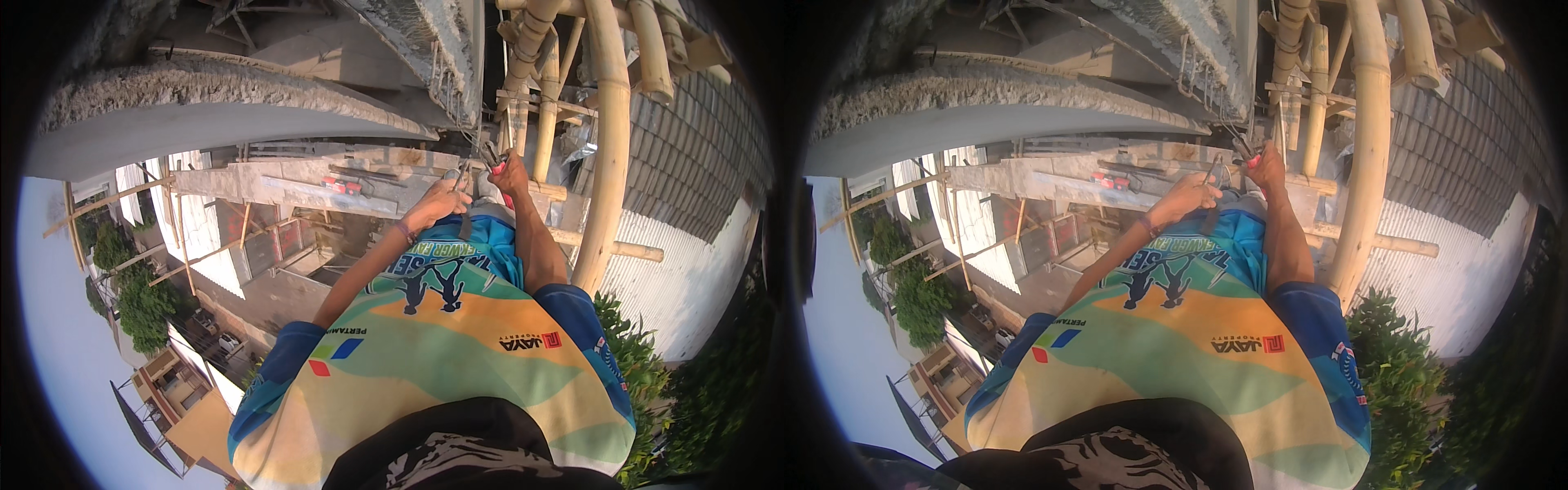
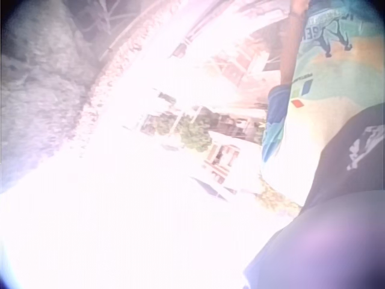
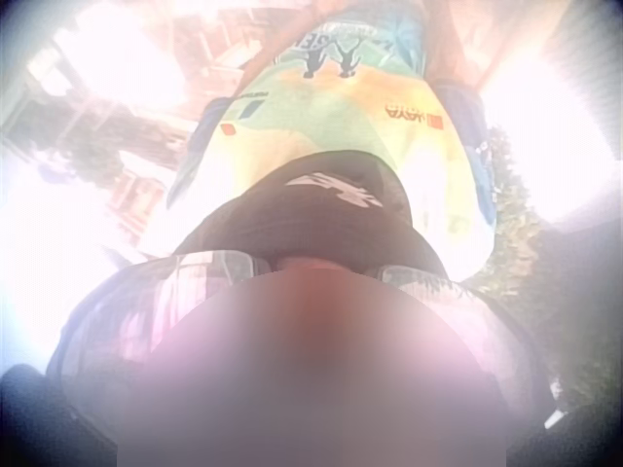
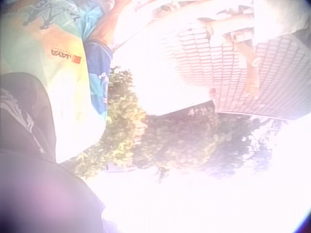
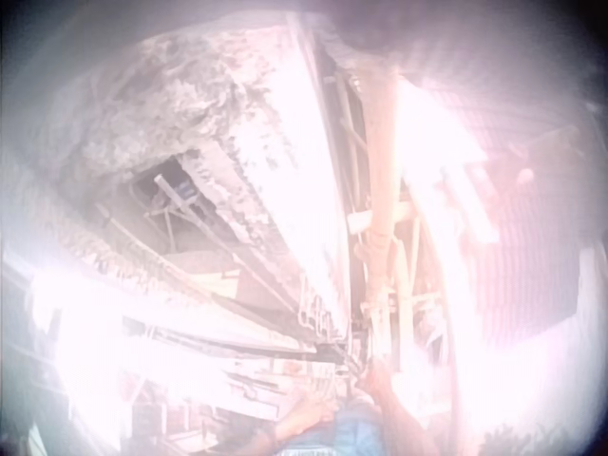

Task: The person welds metal rebar hooks embedded in a concrete beam using a handheld welding torch. They repeatedly position the torch, create sparks, and adjust the rebar while standing on bamboo scaffolding.

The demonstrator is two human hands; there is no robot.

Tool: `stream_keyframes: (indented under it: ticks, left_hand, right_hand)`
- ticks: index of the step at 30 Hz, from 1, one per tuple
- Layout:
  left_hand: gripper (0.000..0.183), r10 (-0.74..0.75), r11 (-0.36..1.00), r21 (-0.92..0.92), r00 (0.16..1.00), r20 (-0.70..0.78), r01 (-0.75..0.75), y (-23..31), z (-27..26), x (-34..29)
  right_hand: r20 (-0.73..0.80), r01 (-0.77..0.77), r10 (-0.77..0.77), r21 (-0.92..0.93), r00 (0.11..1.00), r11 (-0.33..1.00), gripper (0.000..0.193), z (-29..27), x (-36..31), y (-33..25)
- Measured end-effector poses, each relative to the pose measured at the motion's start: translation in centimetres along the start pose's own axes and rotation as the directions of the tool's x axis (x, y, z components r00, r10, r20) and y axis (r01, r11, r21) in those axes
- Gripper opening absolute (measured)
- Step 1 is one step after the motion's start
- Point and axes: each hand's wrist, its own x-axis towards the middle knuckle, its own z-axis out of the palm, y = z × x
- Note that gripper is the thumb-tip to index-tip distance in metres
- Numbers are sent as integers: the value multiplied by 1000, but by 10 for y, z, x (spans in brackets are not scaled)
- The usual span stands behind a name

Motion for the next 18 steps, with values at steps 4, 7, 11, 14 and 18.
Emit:
stream_keyframes:
  ticks: [4,7,11,14,18]
  left_hand:
    - [40,47,999,2,999,-22,-47,-4,-9,-3]
    - [39,47,997,-55,988,-147,-55,13,-38,-10]
    - [36,79,959,-225,927,-366,-171,54,-93,-25]
    - [35,176,940,-205,902,-394,-273,94,-131,-33]
    - [34,340,909,-84,841,-420,-409,153,-150,-38]
  right_hand:
    - [-22,-5,5,5,1000,1000,73,2,1,-1]
    - [-33,2,-3,-21,999,1000,75,1,-1,-2]
    - [-15,-30,29,-30,999,999,75,-3,-5,-2]
    - [-15,-25,25,-37,1000,999,74,-4,-6,-4]
    - [-11,6,-6,-10,1000,1000,73,-5,-8,-7]
